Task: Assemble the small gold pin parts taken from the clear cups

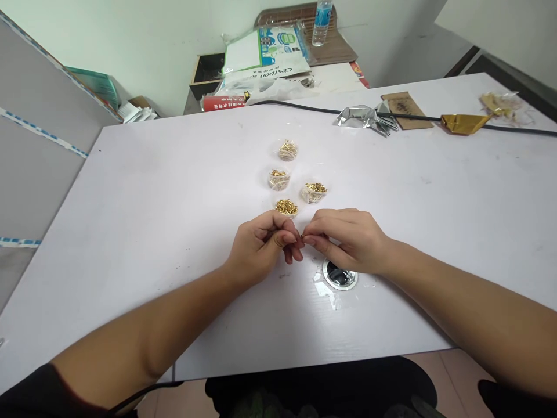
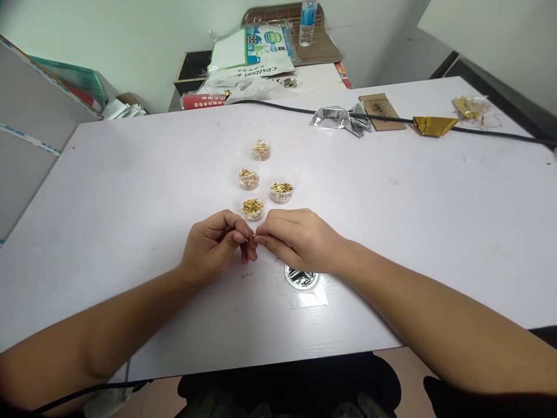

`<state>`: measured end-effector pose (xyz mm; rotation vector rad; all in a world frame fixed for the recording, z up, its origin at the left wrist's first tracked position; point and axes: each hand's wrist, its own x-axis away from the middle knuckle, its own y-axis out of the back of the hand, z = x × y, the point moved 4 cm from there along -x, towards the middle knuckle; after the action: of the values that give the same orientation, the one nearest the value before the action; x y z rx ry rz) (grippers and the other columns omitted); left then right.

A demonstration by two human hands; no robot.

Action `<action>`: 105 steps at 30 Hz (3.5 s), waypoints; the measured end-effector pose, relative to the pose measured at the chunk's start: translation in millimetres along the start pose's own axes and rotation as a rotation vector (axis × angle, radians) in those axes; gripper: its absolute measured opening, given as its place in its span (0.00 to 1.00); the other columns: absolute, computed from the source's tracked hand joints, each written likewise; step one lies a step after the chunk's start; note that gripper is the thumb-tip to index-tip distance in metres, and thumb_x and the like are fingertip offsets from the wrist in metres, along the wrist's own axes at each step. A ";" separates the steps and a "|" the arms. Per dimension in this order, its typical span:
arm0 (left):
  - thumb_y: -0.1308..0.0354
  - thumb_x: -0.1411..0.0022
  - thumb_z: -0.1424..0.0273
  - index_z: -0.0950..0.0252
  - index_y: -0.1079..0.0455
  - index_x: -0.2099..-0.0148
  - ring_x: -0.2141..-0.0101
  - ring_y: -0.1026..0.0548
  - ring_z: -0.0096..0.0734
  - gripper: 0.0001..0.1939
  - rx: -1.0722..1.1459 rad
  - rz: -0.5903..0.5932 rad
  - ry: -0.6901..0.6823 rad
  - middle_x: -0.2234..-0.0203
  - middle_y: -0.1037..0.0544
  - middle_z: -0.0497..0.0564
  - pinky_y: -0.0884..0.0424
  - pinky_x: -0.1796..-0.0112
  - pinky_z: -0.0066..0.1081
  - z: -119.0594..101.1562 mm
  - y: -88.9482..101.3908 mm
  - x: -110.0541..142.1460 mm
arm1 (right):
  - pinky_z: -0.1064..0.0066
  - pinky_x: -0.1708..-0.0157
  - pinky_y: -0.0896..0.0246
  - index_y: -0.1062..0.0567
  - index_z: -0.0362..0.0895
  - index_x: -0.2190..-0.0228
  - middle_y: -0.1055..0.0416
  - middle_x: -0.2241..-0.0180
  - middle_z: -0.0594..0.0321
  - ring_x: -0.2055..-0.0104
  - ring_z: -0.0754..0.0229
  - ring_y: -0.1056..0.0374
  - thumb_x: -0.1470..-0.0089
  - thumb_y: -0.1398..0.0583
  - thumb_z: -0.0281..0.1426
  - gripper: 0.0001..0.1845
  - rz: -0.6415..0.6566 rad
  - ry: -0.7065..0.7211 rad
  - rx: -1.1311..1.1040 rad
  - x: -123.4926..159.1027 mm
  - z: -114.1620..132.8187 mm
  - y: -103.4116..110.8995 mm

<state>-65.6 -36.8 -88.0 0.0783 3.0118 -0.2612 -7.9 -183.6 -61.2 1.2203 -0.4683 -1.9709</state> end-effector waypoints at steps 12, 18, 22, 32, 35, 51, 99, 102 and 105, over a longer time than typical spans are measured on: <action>0.39 0.37 0.57 0.66 0.36 0.67 0.79 0.27 0.23 0.18 -0.067 -0.033 -0.012 0.80 0.27 0.47 0.29 0.78 0.24 0.0 0.6 0.7 | 0.77 0.75 0.40 0.29 0.42 0.65 0.30 0.74 0.65 0.74 0.67 0.36 0.36 0.45 0.24 0.05 0.004 0.001 -0.035 1.3 1.8 -4.7; 0.39 0.37 0.56 0.66 0.36 0.68 0.79 0.27 0.24 0.18 -0.078 -0.025 0.006 0.81 0.28 0.47 0.29 0.78 0.25 1.4 0.1 0.3 | 0.77 0.75 0.40 0.30 0.43 0.65 0.29 0.74 0.65 0.74 0.67 0.35 0.37 0.44 0.23 0.05 -0.022 -0.007 -0.080 0.7 3.5 -4.9; 0.40 0.36 0.57 0.66 0.37 0.68 0.79 0.28 0.23 0.18 -0.067 -0.036 -0.010 0.80 0.28 0.47 0.29 0.78 0.25 1.8 0.3 0.8 | 0.76 0.75 0.40 0.30 0.42 0.65 0.29 0.74 0.65 0.74 0.67 0.36 0.37 0.44 0.23 0.05 -0.011 -0.016 -0.083 0.8 2.9 -4.8; 0.40 0.35 0.60 0.67 0.37 0.68 0.80 0.28 0.21 0.17 -0.031 -0.019 -0.033 0.80 0.28 0.46 0.31 0.78 0.22 2.4 0.5 0.3 | 0.77 0.75 0.39 0.30 0.43 0.65 0.29 0.74 0.65 0.74 0.67 0.35 0.37 0.44 0.24 0.05 -0.009 -0.023 -0.097 1.2 3.0 -7.0; 0.40 0.34 0.61 0.67 0.37 0.68 0.79 0.28 0.22 0.16 -0.019 -0.015 -0.061 0.79 0.28 0.47 0.30 0.78 0.22 1.6 0.4 0.4 | 0.77 0.74 0.39 0.30 0.43 0.66 0.29 0.74 0.65 0.74 0.68 0.36 0.37 0.44 0.23 0.05 -0.018 -0.031 -0.109 1.1 2.5 -7.4; 0.41 0.34 0.59 0.66 0.37 0.67 0.79 0.29 0.22 0.17 -0.037 -0.013 -0.065 0.80 0.28 0.46 0.30 0.78 0.22 1.5 0.0 0.5 | 0.78 0.73 0.40 0.30 0.41 0.67 0.28 0.74 0.64 0.74 0.68 0.36 0.38 0.43 0.23 0.05 -0.017 -0.036 -0.138 1.6 2.2 -7.4; 0.49 0.34 0.81 0.67 0.32 0.61 0.75 0.25 0.19 0.07 -0.847 -0.019 -0.521 0.75 0.22 0.47 0.28 0.72 0.18 -12.4 -1.3 7.8 | 0.72 0.76 0.46 0.28 0.42 0.68 0.34 0.76 0.64 0.75 0.65 0.42 0.32 0.48 0.28 0.13 0.203 0.049 0.333 0.1 0.7 4.6; 0.46 0.33 0.75 0.66 0.32 0.64 0.77 0.27 0.19 0.05 -0.880 -0.048 -0.501 0.77 0.24 0.45 0.30 0.74 0.19 -12.6 -0.2 6.9 | 0.72 0.76 0.46 0.27 0.41 0.67 0.34 0.76 0.65 0.75 0.65 0.42 0.33 0.48 0.28 0.12 0.191 0.042 0.320 0.4 -0.4 5.4; 0.45 0.32 0.71 0.66 0.32 0.66 0.79 0.28 0.19 0.08 -0.874 -0.061 -0.463 0.79 0.25 0.44 0.32 0.76 0.20 -12.5 1.4 5.2 | 0.72 0.76 0.46 0.27 0.41 0.66 0.34 0.76 0.64 0.75 0.65 0.42 0.33 0.47 0.28 0.11 0.175 0.039 0.299 0.5 -2.0 6.5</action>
<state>-72.1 -33.0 -76.6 -0.1341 2.4080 0.8935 -3.6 -188.0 -58.3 1.3473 -0.8442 -1.7682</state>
